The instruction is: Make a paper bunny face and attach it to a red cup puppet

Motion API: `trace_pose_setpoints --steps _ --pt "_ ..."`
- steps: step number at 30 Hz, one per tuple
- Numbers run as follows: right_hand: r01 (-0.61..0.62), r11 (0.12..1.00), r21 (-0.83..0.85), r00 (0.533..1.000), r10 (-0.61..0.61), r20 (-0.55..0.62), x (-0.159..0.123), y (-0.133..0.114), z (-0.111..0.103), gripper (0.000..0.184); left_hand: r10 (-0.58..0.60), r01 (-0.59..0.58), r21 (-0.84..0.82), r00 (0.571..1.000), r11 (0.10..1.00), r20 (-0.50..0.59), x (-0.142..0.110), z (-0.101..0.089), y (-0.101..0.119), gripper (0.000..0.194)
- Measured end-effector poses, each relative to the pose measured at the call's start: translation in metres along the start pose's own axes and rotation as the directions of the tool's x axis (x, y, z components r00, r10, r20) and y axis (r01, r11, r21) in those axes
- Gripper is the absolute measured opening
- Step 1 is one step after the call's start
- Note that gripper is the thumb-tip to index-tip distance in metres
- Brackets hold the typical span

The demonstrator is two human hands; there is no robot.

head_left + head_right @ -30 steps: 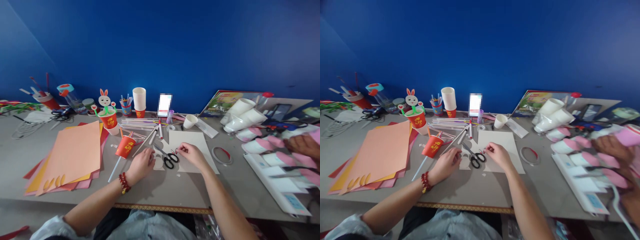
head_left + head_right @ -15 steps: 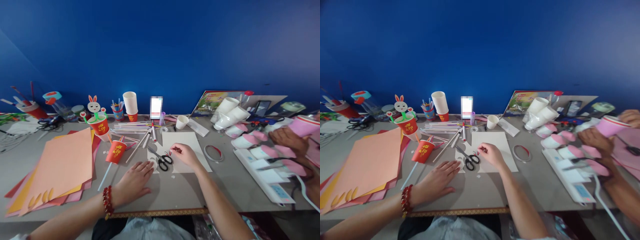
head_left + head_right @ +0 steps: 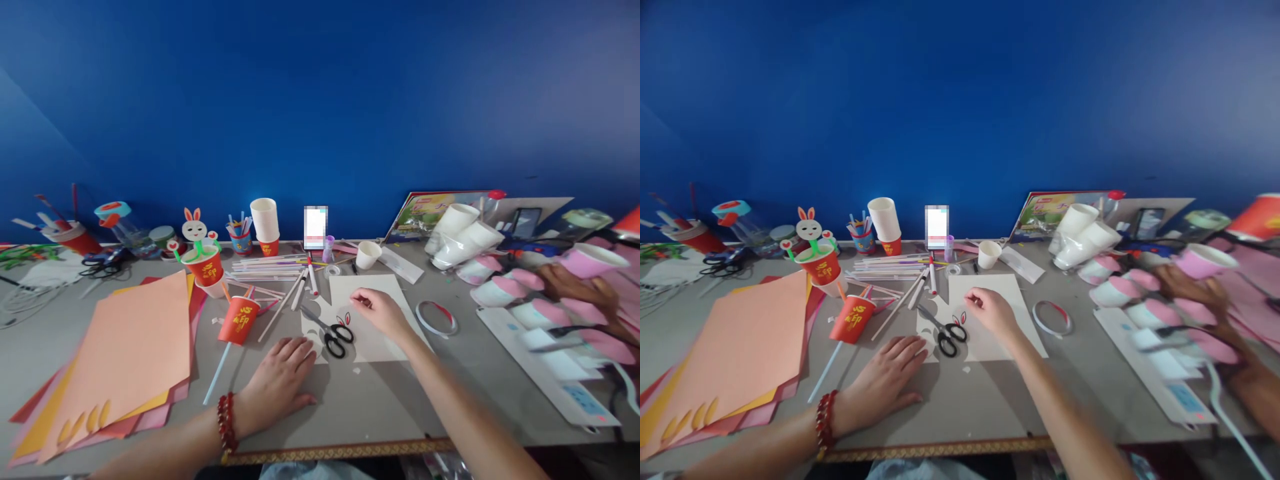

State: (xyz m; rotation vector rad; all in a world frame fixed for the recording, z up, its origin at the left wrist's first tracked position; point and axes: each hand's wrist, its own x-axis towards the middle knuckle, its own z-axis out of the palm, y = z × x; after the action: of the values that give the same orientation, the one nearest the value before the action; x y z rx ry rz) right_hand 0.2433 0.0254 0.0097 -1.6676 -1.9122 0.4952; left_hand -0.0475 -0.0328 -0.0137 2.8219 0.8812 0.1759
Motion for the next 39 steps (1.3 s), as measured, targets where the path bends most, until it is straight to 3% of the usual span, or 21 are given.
trace_pose_setpoints --steps 3,6,11,15,19,23,25,27,30,36,39 --pt "0.11 0.981 -0.159 0.992 -0.099 0.081 0.024 -0.022 0.009 0.014 -0.014 0.014 0.001 1.0 1.0 -0.02 0.0 0.0 0.0 0.069" --pt "0.198 0.902 -0.383 0.977 -0.152 0.149 0.052 -0.04 0.031 0.019 -0.009 0.009 0.0 1.0 1.0 -0.024 0.0 0.002 -0.001 0.068" --pt "0.354 0.809 -0.47 0.932 -0.265 0.246 0.086 -0.055 0.068 0.027 0.017 -0.018 -0.01 1.0 1.0 -0.025 -0.002 0.002 -0.003 0.071" --pt "0.474 0.73 -0.492 0.878 -0.347 0.331 0.096 -0.061 0.082 0.025 0.009 -0.011 -0.032 0.999 0.999 -0.034 -0.001 0.0 -0.002 0.071" --pt "0.543 0.686 -0.484 0.836 -0.394 0.381 0.101 -0.061 0.08 0.024 0.01 -0.014 -0.058 0.999 0.998 -0.054 0.001 -0.002 -0.002 0.069" --pt "0.546 0.692 -0.472 0.836 -0.421 0.351 0.103 -0.057 0.063 0.022 0.009 -0.015 -0.086 0.997 0.996 -0.072 0.001 -0.002 -0.002 0.067" --pt "0.509 0.734 -0.449 0.861 -0.432 0.269 0.1 -0.052 0.053 0.02 0.001 -0.008 -0.092 0.997 0.996 -0.074 0.001 -0.002 -0.002 0.065" --pt "0.443 0.821 -0.36 0.894 -0.436 0.105 0.095 -0.048 0.045 0.018 -0.007 0.0 -0.096 0.997 0.995 -0.072 0.001 -0.002 -0.002 0.064" --pt "0.403 0.882 -0.243 0.902 -0.428 -0.057 0.085 -0.043 0.042 0.014 -0.011 0.004 -0.103 0.997 0.995 -0.074 0.001 -0.002 -0.002 0.062" --pt "0.56 0.732 -0.388 0.828 -0.498 0.257 0.075 -0.048 0.062 0.019 -0.026 0.022 -0.08 0.998 0.997 -0.052 0.001 -0.002 0.0 0.06" --pt "0.555 0.729 -0.399 0.831 -0.477 0.285 0.078 -0.051 0.069 0.025 -0.037 0.034 -0.069 0.998 0.997 -0.046 0.001 -0.003 0.002 0.058"
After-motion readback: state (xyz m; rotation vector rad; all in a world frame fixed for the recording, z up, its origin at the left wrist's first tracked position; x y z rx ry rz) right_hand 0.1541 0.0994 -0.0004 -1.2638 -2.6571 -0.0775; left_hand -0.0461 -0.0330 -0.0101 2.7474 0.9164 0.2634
